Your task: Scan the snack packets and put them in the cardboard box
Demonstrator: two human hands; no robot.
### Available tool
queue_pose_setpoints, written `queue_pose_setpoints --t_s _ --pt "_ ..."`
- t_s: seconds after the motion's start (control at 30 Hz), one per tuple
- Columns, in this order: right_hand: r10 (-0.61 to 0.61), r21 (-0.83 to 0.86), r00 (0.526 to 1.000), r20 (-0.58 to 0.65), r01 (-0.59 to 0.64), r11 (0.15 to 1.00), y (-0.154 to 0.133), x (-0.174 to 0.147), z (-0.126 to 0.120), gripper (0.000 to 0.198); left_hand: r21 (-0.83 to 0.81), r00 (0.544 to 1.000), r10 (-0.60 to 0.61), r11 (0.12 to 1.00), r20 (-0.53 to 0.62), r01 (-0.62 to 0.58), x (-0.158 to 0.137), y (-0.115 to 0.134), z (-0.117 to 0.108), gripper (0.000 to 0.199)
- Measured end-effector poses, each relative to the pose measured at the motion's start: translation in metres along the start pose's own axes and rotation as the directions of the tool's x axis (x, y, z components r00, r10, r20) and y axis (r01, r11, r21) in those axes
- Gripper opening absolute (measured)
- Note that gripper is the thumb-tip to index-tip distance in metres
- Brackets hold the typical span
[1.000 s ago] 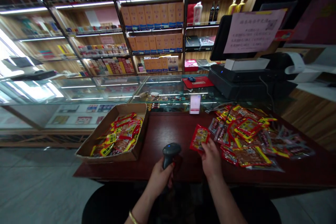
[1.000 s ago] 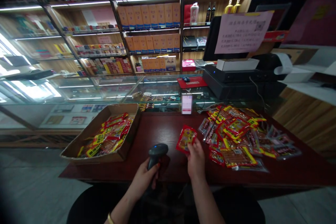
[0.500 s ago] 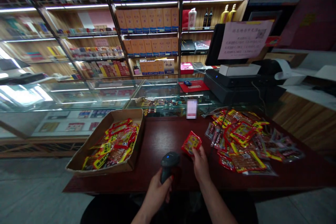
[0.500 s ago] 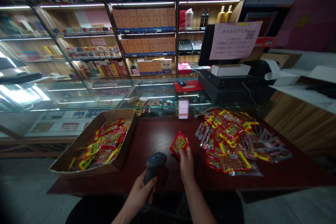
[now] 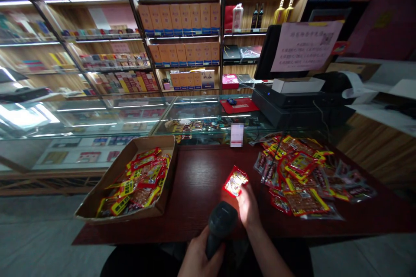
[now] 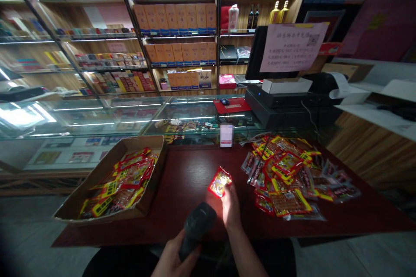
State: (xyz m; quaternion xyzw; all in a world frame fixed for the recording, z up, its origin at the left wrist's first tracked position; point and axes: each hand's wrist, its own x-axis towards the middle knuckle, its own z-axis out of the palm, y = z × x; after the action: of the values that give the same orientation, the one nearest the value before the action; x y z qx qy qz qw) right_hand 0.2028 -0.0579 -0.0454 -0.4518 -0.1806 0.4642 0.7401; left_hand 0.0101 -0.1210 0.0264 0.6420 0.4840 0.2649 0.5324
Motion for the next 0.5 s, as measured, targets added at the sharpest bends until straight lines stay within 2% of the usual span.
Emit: queue_pose_setpoints --t_s 0.2,0.3,0.4,0.5 --pt "-0.011 -0.086 0.992 -0.128 0.0 0.996 0.002 0.001 -0.004 0.038 -0.047 0.999 -0.017 0.999 -0.043 0.015 0.0 -0.006 0.003 0.016" --pt "0.024 -0.09 0.988 -0.152 -0.038 0.995 -0.007 0.004 0.0 0.038 -0.163 0.987 -0.118 0.982 -0.109 0.099 0.012 -0.019 0.003 0.026" --pt "0.074 -0.072 0.996 -0.046 -0.077 0.994 -0.023 0.005 0.033 0.04 -0.261 0.961 -0.237 0.946 -0.145 0.194 0.032 -0.029 -0.003 0.042" --pt "0.102 -0.087 0.978 0.18 -0.087 0.992 -0.028 0.001 0.101 0.039 -0.313 0.944 -0.287 0.922 -0.16 0.227 0.048 -0.032 -0.012 0.052"
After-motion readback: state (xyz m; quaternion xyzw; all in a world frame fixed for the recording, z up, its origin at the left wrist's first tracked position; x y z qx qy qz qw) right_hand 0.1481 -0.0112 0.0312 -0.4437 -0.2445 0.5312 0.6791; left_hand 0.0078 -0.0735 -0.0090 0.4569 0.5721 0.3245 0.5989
